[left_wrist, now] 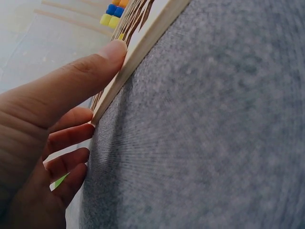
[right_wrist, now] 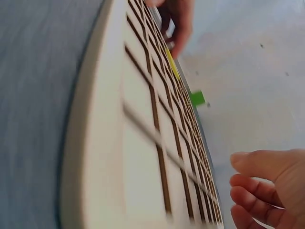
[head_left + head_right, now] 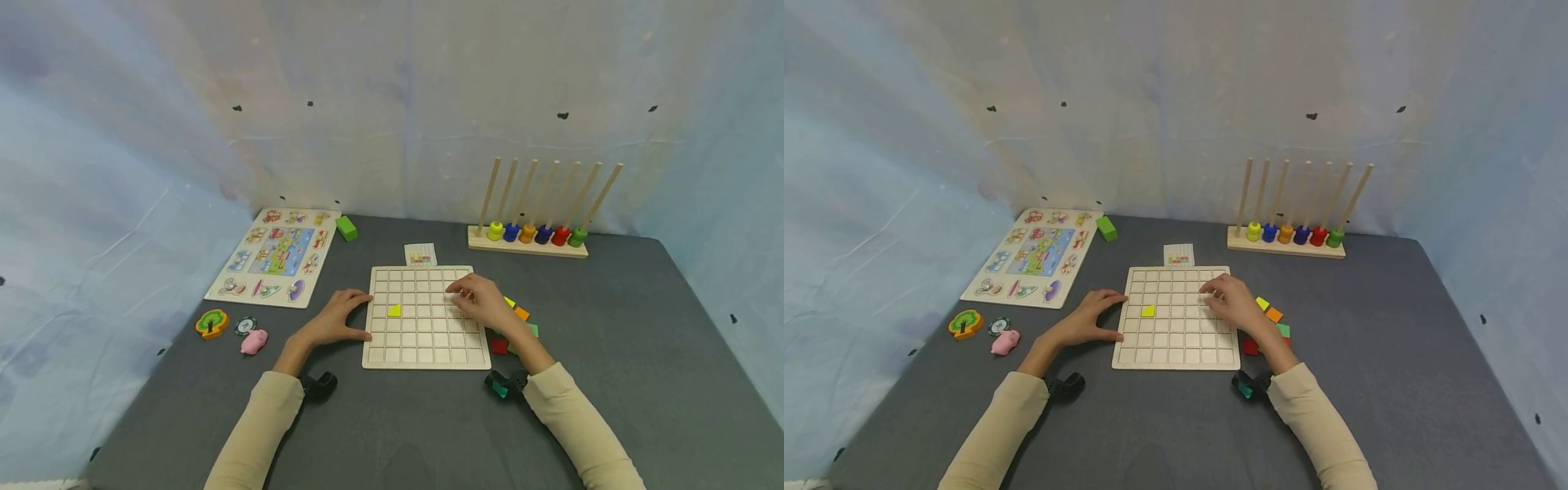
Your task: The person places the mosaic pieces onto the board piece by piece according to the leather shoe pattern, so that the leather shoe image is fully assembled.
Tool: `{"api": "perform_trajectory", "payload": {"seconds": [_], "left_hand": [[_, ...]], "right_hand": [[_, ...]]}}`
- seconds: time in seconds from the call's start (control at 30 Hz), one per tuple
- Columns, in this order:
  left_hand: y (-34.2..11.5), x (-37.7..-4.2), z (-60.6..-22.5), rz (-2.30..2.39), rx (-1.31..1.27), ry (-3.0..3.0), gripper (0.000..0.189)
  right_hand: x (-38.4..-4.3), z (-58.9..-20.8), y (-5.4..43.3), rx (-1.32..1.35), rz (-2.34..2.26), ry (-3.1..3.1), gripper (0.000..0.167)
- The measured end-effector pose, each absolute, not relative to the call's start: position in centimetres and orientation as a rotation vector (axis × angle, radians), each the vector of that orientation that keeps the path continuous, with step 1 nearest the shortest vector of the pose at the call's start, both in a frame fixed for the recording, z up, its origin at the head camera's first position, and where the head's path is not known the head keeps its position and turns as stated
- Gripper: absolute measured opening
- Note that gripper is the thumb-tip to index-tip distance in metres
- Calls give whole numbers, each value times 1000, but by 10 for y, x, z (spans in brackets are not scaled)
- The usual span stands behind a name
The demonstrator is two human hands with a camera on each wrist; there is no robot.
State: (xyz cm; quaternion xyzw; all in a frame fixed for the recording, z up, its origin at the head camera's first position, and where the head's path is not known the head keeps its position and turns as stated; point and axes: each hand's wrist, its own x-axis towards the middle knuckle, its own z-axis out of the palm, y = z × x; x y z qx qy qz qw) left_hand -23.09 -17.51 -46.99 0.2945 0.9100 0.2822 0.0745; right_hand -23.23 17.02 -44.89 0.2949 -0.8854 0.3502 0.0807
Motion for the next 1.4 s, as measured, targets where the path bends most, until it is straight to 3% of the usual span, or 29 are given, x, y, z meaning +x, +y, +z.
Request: {"api": "perform_trajectory", "payload": {"seconds": [0.5,0.97,1.2,1.4], "left_hand": [[-176,-232,-472,839,893,2745,83],[-176,-233,-473,831,887,2738,85],[-175,-234,-470,816,868,2734,83],[-175,-233,-471,826,863,2730,83]], "right_hand": [[-225,-442,235,860,821,-2912,25],[-227,-442,242,940,767,-2951,21],[-228,-442,238,833,756,-2915,10],[-227,-440,220,724,977,-2836,11]]}}
